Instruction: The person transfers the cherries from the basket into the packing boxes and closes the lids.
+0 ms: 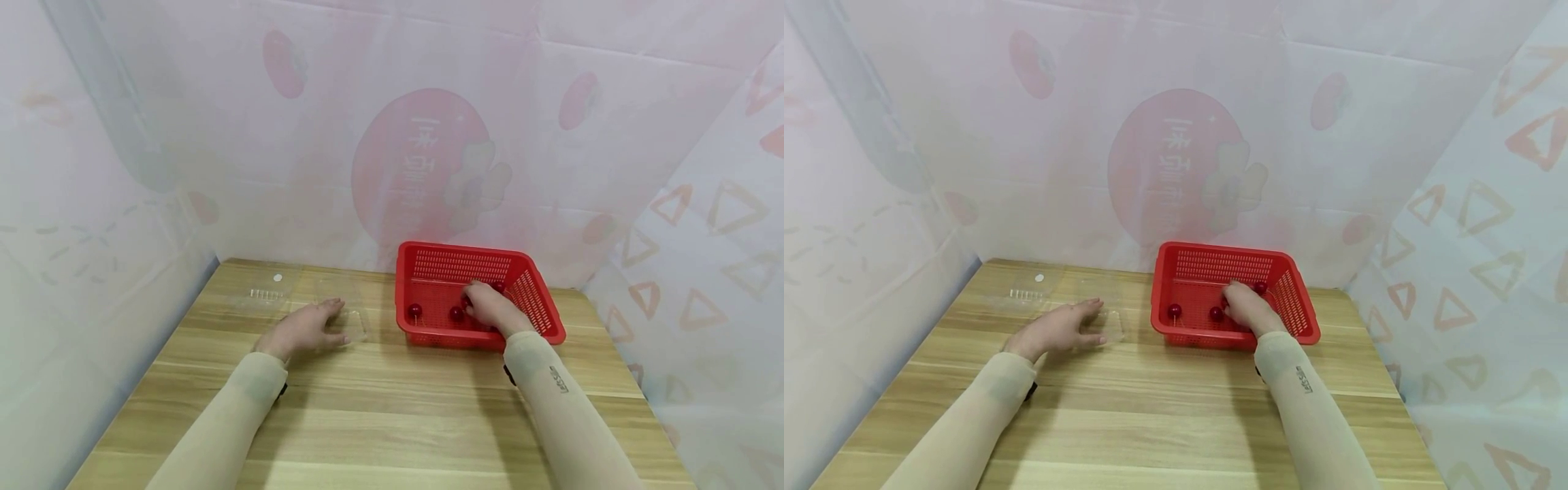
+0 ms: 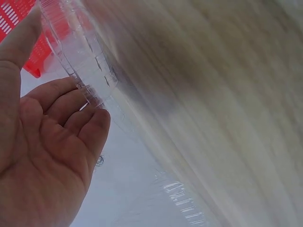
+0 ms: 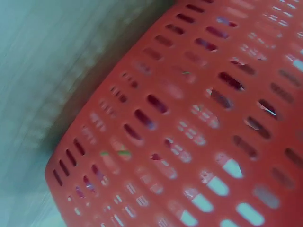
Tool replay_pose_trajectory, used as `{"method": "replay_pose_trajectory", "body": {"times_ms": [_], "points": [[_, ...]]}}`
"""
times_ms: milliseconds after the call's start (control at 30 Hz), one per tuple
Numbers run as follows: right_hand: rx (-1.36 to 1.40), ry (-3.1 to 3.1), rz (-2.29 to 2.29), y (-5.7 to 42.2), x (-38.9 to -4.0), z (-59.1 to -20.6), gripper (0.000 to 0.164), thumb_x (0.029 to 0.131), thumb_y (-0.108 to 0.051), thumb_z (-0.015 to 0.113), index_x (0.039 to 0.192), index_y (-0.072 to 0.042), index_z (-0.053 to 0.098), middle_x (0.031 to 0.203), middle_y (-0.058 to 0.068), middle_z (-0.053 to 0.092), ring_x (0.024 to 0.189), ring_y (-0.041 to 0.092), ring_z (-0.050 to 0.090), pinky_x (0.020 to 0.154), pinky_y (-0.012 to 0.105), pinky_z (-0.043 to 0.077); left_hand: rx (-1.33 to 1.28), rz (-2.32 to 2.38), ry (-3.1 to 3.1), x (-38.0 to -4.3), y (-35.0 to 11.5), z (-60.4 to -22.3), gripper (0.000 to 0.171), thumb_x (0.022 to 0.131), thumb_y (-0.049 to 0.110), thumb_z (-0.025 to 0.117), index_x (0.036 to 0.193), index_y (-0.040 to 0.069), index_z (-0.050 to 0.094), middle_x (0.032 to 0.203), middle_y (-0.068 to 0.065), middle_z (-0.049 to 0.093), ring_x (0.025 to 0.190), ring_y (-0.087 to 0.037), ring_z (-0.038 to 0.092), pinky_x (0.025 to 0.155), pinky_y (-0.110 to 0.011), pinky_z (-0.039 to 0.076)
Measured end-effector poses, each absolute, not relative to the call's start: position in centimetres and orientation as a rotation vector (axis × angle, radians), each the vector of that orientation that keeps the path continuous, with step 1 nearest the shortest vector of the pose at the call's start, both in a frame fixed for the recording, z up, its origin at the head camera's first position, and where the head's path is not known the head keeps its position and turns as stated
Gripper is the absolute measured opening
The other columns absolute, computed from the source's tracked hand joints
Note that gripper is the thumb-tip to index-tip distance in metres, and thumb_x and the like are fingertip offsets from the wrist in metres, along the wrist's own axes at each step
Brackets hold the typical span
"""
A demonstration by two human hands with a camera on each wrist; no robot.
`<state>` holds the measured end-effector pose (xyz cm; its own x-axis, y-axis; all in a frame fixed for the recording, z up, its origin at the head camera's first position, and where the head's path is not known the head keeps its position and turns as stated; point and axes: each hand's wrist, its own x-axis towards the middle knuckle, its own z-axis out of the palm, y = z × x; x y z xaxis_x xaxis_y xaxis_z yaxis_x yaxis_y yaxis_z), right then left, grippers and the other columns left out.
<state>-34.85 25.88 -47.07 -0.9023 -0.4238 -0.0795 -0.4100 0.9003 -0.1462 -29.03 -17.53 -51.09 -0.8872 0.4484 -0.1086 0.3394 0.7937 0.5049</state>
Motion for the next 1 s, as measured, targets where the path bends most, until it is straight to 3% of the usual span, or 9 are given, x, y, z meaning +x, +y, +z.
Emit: {"method": "replay_pose_trajectory", "body": {"times_ms": [300,633,1000], "points": [[-0.680,2.980,-0.334,24.6,-33.8,-46.1,0.030,0.112,0.000,0.072,0.141,0.005,0.077,0.134,0.021,0.076,0.123,0.035,0.074,0.117,0.055,0.067,0.598,0.734,2.754,-28.8,-17.6,-51.0,0.093,0.111,0.043,0.084,0.179,-0.003,0.041,0.189,-0.024,0.039,0.177,-0.048,0.039,0.148,-0.065,0.032],[-0.748,3.000,-0.449,22.4,-32.7,-44.8,0.031,0.112,-0.003,0.076,0.143,0.002,0.077,0.134,0.018,0.075,0.123,0.033,0.075,0.114,0.052,0.070,0.589,0.748,2.761,-29.1,-17.8,-51.3,0.093,0.110,0.042,0.085,0.179,-0.004,0.042,0.188,-0.025,0.040,0.176,-0.049,0.041,0.148,-0.065,0.033],[-0.809,3.011,-0.527,19.4,-31.1,-43.3,0.036,0.111,-0.002,0.077,0.147,-0.003,0.075,0.141,0.014,0.074,0.128,0.029,0.073,0.119,0.049,0.068,0.559,0.755,2.751,-29.2,-18.0,-51.3,0.094,0.110,0.043,0.085,0.180,-0.001,0.040,0.190,-0.023,0.038,0.177,-0.049,0.038,0.148,-0.066,0.030]]}}
